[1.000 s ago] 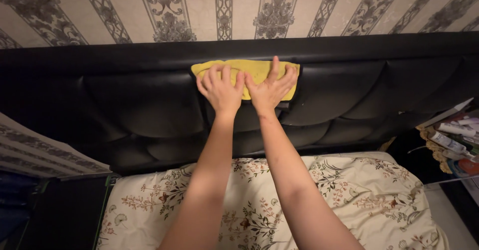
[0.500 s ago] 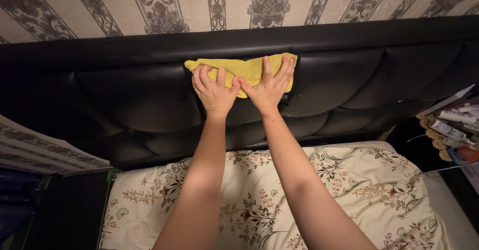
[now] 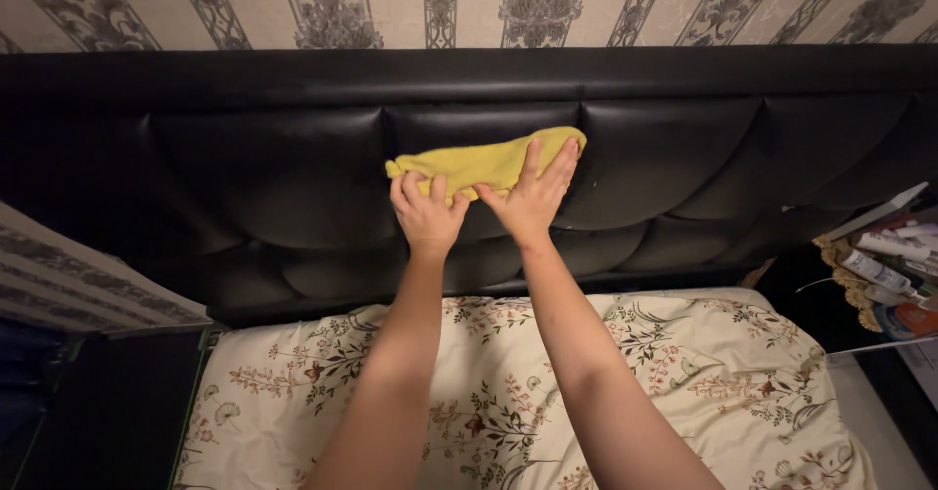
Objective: The person wipes a black tufted headboard using a yellow cloth. They move the cloth across the surface in various directions, covering the top, middle, and lower sections of the headboard.
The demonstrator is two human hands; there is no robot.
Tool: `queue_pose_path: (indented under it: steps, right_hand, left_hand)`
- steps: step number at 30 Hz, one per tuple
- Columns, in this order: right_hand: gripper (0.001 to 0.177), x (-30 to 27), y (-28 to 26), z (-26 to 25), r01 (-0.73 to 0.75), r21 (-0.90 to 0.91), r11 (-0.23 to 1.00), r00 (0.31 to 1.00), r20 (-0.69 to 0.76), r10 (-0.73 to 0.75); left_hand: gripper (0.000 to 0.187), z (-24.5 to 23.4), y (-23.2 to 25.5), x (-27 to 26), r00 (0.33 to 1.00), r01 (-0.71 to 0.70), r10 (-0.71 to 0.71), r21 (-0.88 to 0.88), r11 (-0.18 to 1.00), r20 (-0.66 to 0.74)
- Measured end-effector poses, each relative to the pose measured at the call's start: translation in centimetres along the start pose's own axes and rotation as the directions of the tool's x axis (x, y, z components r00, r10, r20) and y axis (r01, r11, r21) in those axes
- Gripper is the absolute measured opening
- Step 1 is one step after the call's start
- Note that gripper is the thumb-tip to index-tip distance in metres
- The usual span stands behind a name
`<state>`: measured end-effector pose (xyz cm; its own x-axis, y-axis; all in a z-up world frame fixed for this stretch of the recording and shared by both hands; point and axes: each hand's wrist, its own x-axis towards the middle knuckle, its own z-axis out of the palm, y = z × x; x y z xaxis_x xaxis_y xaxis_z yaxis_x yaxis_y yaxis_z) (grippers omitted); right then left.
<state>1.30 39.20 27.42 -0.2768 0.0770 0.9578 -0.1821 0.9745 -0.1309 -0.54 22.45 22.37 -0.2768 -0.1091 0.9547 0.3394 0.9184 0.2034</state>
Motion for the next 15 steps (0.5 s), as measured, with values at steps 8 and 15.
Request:
queue_pose_path:
  steps: [8, 15]
  right_hand:
    - [0.101, -11.7, 1.4, 0.4, -0.048, -0.04, 0.998, 0.975, 0.216, 0.055]
    - [0.098, -11.5, -1.2, -1.2, -0.263, 0.015, 0.965, 0.897, 0.371, 0.239]
  left_hand:
    - [0.023, -2.4, 0.7, -7.4, 0.964, 0.147, -0.148, 0.02, 0.989, 0.222]
    - [0.053, -1.7, 1.3, -10.5, 0.905, 0.384, -0.31, -0.244, 0.891, 0.292]
